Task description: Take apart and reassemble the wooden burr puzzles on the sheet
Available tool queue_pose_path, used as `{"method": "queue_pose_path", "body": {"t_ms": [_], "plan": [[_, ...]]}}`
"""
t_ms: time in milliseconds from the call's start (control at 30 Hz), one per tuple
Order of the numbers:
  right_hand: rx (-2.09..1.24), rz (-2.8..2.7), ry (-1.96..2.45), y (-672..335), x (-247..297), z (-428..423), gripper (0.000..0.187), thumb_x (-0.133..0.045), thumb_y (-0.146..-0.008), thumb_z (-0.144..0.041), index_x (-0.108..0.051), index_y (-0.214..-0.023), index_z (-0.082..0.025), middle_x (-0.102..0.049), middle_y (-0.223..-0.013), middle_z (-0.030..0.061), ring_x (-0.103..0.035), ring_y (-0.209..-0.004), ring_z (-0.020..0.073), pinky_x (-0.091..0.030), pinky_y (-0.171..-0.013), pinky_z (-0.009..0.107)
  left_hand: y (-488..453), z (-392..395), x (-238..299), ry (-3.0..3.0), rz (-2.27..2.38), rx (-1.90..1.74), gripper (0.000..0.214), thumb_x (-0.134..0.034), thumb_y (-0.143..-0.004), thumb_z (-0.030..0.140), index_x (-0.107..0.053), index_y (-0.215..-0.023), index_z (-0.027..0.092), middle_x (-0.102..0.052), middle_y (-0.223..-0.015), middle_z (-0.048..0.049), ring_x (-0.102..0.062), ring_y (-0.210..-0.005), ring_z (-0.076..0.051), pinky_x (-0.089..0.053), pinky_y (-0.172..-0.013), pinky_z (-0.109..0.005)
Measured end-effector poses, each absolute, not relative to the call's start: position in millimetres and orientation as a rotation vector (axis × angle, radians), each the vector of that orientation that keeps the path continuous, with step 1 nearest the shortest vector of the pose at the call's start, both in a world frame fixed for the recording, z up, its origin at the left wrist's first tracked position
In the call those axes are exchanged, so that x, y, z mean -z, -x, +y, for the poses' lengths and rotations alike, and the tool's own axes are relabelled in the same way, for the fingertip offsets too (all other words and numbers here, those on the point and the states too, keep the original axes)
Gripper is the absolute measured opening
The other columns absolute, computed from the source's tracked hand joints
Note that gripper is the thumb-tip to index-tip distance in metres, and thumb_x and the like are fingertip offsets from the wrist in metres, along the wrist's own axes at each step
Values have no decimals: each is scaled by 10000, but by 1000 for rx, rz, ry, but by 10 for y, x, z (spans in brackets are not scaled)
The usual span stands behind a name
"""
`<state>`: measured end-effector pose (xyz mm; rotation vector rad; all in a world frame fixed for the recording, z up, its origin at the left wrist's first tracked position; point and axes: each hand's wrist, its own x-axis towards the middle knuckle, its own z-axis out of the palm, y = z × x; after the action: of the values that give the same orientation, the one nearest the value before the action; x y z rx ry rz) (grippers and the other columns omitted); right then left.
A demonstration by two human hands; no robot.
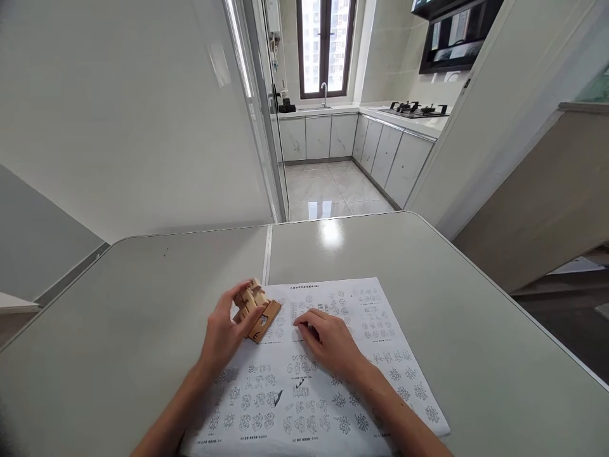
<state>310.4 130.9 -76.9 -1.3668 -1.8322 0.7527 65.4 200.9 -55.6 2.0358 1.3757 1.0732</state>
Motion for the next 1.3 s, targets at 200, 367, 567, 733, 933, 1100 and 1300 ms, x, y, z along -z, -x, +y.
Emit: {"method": "queue_pose_path", "body": {"t_ms": [200,367,567,733,933,1100,1300], "plan": [[-908,-1583,1328,-3127,798,1375,277,-510,-1052,-382,-733,-1025,-220,-745,-892,44,-636,-741,191,-493,-670,306,-967,1648,489,-1998,937,-804,530,-775,-914,410,-576,-1399,335,-677,-1400,-72,-649,-1295,-282,-559,-1088,-454],[-988,-1366,1365,-3164,852,1401,323,-535,-1037,-478,-728,-1042,-219,-643,-749,0,-541,-642,174,-430,-592,287,-1051,1536,505,-1942,859,-632,542,-804,-893,415,-597,-1385,317,-692,-1365,-69,-667,-1238,-288,-582,-1024,-432],[-975,-1358,1368,-3150,871,1403,348,-550,-1022,-510,-736,-1020,-215,-672,-783,15,-534,-636,172,-437,-585,286,-1030,1585,579,-1986,852,-646,556,-807,-899,393,-577,-1400,320,-682,-1364,-68,-660,-1236,-278,-561,-1051,-435],[-945,-1366,1383,-3145,850,1401,341,-543,-1026,-498,-728,-1048,-212,-695,-836,35,-577,-667,181,-476,-600,292,-1015,1623,615,-2088,852,-653,560,-801,-903,395,-561,-1405,333,-672,-1388,-71,-652,-1267,-292,-561,-1067,-463],[-879,-1424,1405,-3137,847,1402,284,-552,-1015,-443,-723,-1032,-218,-643,-743,8,-533,-619,171,-450,-580,290,-972,1703,730,-2198,953,-748,528,-774,-928,355,-547,-1403,324,-661,-1409,-74,-629,-1316,-295,-537,-1103,-492],[-832,-1488,1413,-3132,857,1397,252,-537,-1021,-398,-715,-1022,-220,-624,-717,-4,-536,-608,166,-444,-575,288,-930,1767,773,-2279,985,-780,542,-766,-932,331,-522,-1416,319,-647,-1428,-80,-604,-1349,-305,-515,-1125,-514],[-818,-1587,1348,-3106,818,1360,190,-522,-1032,-323,-682,-1074,-230,-687,-881,35,-587,-662,170,-487,-607,300,-926,1774,725,-2363,1001,-738,604,-768,-923,324,-477,-1453,332,-639,-1420,-80,-614,-1324,-309,-538,-1089,-498]]}}
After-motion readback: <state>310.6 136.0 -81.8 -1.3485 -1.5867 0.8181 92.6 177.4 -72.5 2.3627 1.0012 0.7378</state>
